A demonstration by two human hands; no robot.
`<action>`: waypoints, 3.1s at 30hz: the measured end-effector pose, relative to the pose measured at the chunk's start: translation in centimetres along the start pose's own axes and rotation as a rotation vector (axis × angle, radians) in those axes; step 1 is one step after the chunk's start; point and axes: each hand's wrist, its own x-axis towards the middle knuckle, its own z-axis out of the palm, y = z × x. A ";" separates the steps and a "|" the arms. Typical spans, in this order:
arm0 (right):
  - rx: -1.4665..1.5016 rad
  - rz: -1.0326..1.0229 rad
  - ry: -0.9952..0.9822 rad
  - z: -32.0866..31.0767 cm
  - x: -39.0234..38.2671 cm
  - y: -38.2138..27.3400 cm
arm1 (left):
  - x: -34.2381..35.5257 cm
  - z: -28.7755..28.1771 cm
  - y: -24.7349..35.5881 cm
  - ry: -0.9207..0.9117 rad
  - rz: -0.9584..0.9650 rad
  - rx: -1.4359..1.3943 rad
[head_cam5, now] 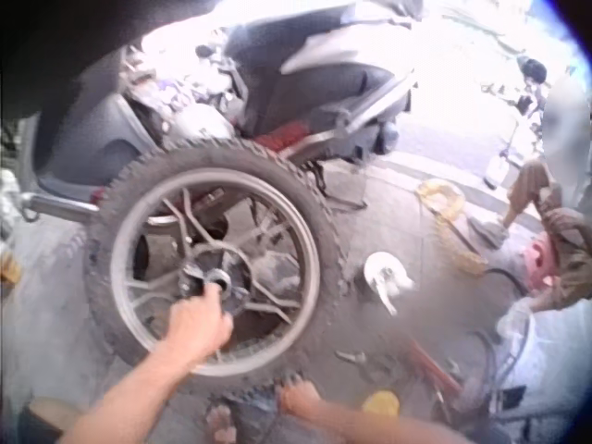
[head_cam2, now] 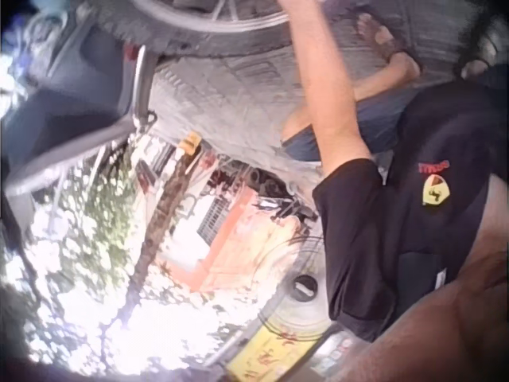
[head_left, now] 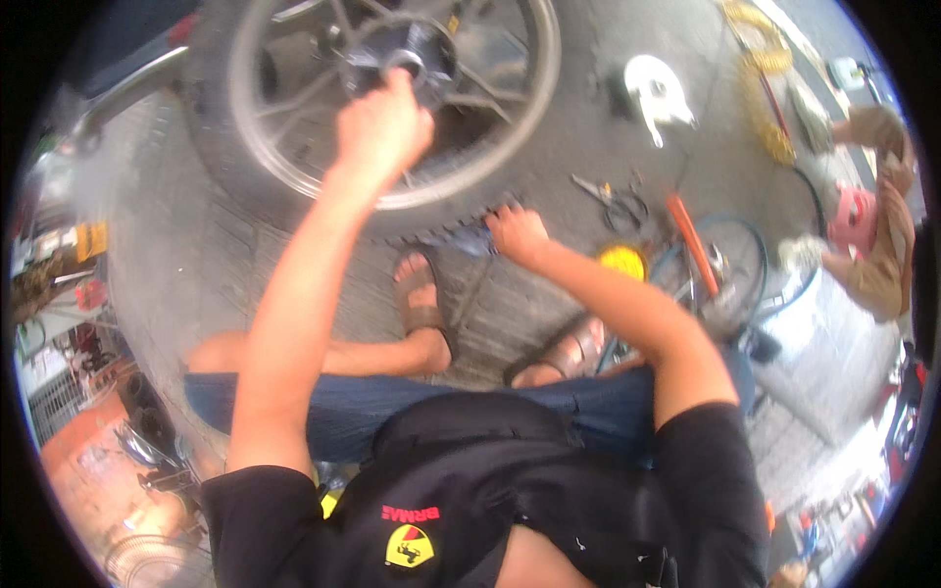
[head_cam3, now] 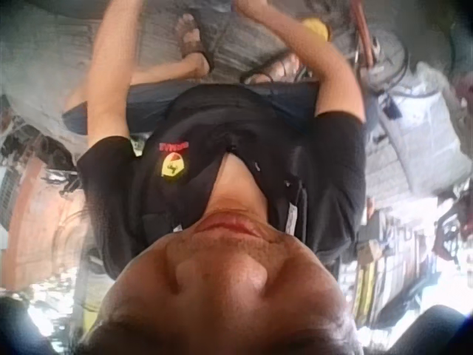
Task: The person removes a seal from a motorcycle wheel hub, cleans the internal components with a cloth, and uses a screwdriver and hammer to seat a bearing.
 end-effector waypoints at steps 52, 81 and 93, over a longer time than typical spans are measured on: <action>0.882 0.227 0.547 -21.9 6.9 -5.4 | -1.3 4.2 1.4 0.295 -0.312 -0.805; 0.771 0.298 0.450 -23.4 8.8 -5.6 | -1.7 3.8 1.5 0.311 -0.258 -0.593; 1.079 0.360 0.373 -21.9 7.9 -5.5 | -1.8 4.1 1.5 0.321 -0.286 -0.589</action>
